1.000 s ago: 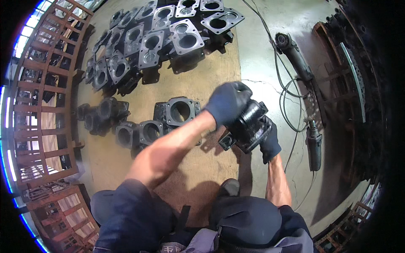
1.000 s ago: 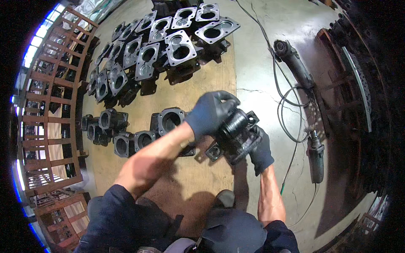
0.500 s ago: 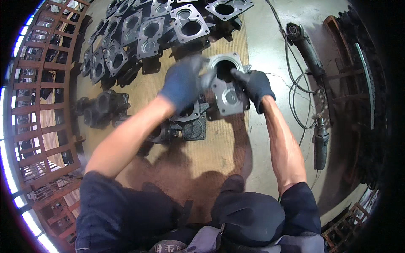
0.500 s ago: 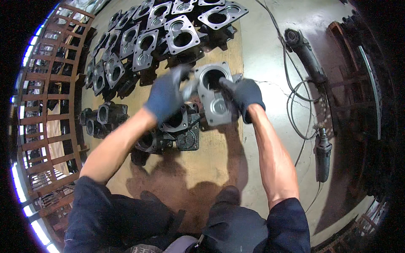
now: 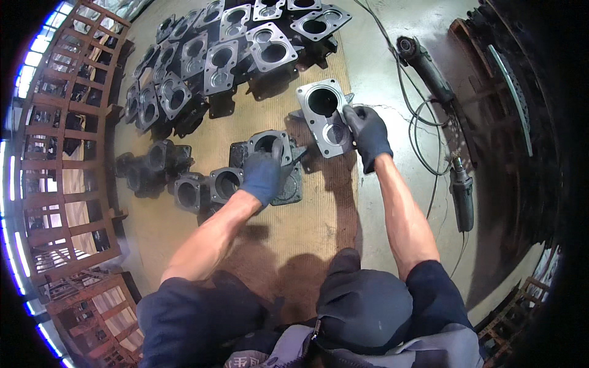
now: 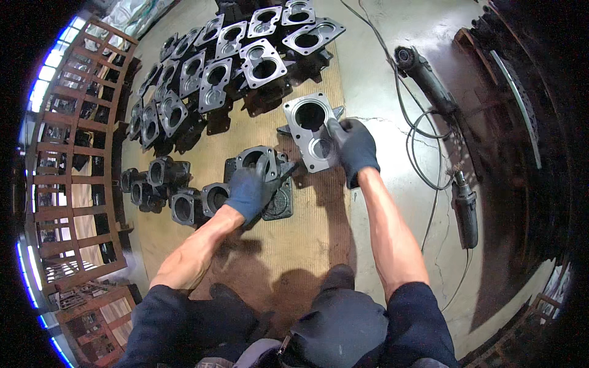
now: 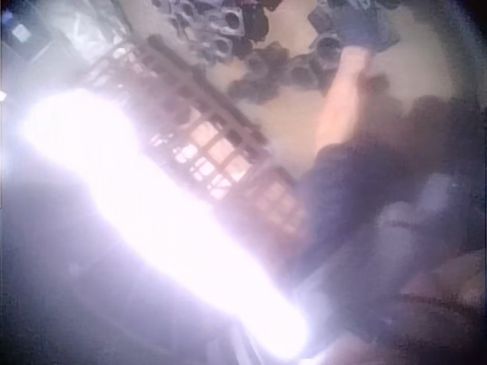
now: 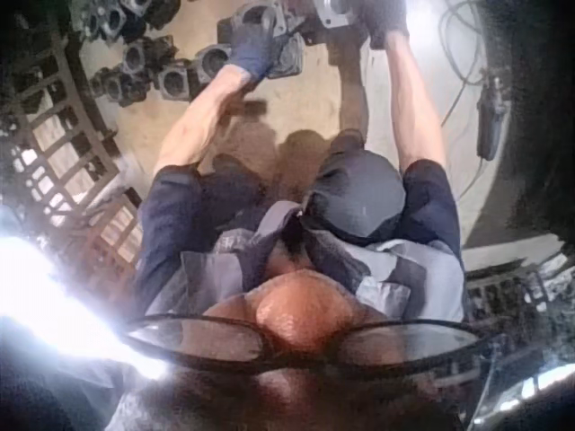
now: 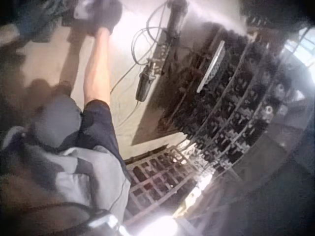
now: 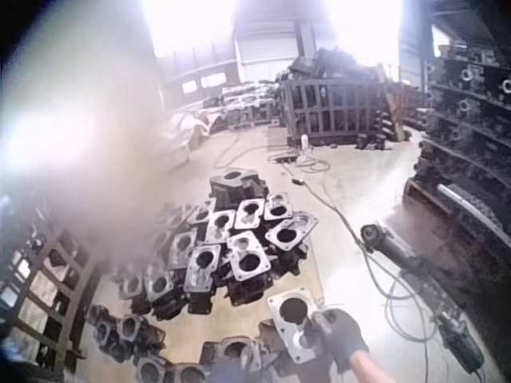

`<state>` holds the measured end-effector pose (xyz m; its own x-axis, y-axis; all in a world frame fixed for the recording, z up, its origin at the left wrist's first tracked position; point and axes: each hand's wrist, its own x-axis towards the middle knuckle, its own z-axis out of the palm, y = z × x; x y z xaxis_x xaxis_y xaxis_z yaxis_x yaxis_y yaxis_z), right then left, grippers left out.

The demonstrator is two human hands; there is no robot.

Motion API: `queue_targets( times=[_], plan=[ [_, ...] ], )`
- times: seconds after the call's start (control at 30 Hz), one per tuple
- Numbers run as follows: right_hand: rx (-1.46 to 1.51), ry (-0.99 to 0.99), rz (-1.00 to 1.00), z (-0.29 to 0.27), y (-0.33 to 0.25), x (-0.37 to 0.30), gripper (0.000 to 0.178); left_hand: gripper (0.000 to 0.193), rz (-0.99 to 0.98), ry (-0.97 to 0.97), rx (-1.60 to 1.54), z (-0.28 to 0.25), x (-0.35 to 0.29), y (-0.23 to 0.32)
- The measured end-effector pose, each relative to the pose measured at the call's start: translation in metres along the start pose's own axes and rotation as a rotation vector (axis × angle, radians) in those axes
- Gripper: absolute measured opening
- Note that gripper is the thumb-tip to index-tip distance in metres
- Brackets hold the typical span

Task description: The person sits on the floor and uses a handheld angle grinder to smooth the surfaces of multiple metal engine parts. They handle each part individually, grinding the edges and inner surfaces, then place the finished pieces aside.

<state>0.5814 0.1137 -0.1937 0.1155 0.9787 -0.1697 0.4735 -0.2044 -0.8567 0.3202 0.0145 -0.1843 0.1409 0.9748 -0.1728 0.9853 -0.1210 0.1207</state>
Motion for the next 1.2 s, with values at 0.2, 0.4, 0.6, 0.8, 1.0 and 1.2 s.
queue_targets(
  times=[0.2, 0.4, 0.6, 0.8, 1.0, 1.2],
  plan=[
    [0.234, -0.260, 0.311, 0.007, 0.109, -0.129, 0.058, 0.056, -0.039, 0.097, -0.474, -0.048, -0.014, 0.027],
    [1.479, -0.652, 0.728, 0.042, 0.021, -0.191, 0.039, 0.032, -0.221, 0.188, -1.326, -0.042, -0.057, 0.039],
    [0.470, -0.670, 0.231, 0.033, 0.079, -0.202, 0.036, 0.023, -0.448, 0.319, -1.594, -0.024, -0.082, 0.057],
    [0.452, -0.237, 0.419, 0.017, 0.050, -0.185, 0.058, 0.028, -0.414, 0.397, -1.415, 0.073, -0.101, 0.033],
    [-0.022, -0.178, 0.220, 0.005, 0.010, -0.172, 0.066, 0.039, -0.699, -0.097, -1.600, 0.076, -0.109, 0.036],
    [-0.203, -0.232, 0.112, 0.020, -0.004, -0.192, 0.062, 0.051, -0.452, 0.187, -1.197, 0.071, -0.138, 0.049]
  ],
)
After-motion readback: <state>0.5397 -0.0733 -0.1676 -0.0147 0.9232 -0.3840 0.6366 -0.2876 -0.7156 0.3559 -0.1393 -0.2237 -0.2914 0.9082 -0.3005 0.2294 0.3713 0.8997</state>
